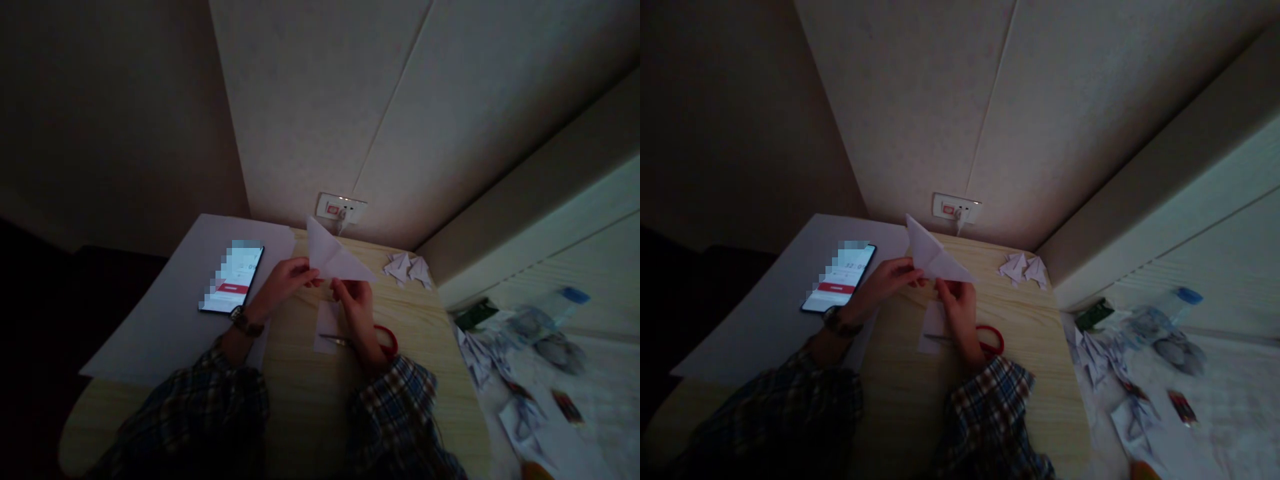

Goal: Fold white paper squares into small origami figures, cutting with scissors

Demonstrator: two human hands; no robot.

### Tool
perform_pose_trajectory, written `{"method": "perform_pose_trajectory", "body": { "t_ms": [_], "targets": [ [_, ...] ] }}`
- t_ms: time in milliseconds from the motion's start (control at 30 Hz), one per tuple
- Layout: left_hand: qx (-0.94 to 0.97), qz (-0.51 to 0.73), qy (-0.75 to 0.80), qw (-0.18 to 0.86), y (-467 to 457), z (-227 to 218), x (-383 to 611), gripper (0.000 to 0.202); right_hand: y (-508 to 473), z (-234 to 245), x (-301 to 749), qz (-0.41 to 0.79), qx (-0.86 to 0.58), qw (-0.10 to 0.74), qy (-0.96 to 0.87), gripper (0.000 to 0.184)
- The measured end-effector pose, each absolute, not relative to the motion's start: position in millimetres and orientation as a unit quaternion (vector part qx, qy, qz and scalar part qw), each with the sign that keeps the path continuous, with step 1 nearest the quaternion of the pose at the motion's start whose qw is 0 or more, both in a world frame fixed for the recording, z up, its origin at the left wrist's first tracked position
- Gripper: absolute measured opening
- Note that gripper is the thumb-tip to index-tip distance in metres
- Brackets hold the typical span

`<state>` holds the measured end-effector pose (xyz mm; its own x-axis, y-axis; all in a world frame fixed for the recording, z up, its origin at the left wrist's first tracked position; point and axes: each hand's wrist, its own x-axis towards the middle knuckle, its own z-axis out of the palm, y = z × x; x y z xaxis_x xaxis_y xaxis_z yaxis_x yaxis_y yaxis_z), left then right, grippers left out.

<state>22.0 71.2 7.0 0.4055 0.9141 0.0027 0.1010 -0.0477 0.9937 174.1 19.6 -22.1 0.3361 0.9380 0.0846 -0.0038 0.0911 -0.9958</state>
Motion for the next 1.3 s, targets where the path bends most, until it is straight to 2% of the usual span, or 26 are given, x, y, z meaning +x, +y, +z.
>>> {"method": "perform_pose_trajectory", "body": {
  "t_ms": [200,400,433,567,633,833,1033,1100,1233,1300],
  "targets": [
    [0.614,0.374,0.408,0.563,72,8,21,0.023,17,-16,175,0.382,-0.523,0.631,-0.426,0.023],
    [0.591,0.389,0.422,0.567,73,6,21,0.021,14,-12,178,0.346,-0.508,0.666,-0.422,0.051],
    [0.586,0.394,0.424,0.567,74,5,21,0.021,14,-12,179,0.346,-0.505,0.665,-0.428,0.048],
    [0.567,0.413,0.431,0.567,74,4,21,0.019,14,-15,180,0.343,-0.509,0.63,-0.476,0.016],
    [0.561,0.42,0.432,0.568,74,4,21,0.02,14,-16,180,0.337,-0.516,0.616,-0.491,0.011],
    [0.547,0.434,0.437,0.566,73,6,20,0.024,11,-13,178,0.33,-0.528,0.587,-0.517,0.014],
    [0.546,0.44,0.434,0.565,73,3,17,0.022,11,-16,178,0.333,-0.509,0.59,-0.53,0.051],
    [0.549,0.442,0.431,0.564,74,1,17,0.026,12,-17,179,0.341,-0.504,0.611,-0.507,0.049],
    [0.555,0.443,0.422,0.564,72,6,18,0.028,13,-15,183,0.36,-0.495,0.641,-0.462,0.027],
    [0.559,0.441,0.419,0.564,70,11,18,0.026,13,-14,184,0.366,-0.499,0.643,-0.451,0.025]
  ]
}}
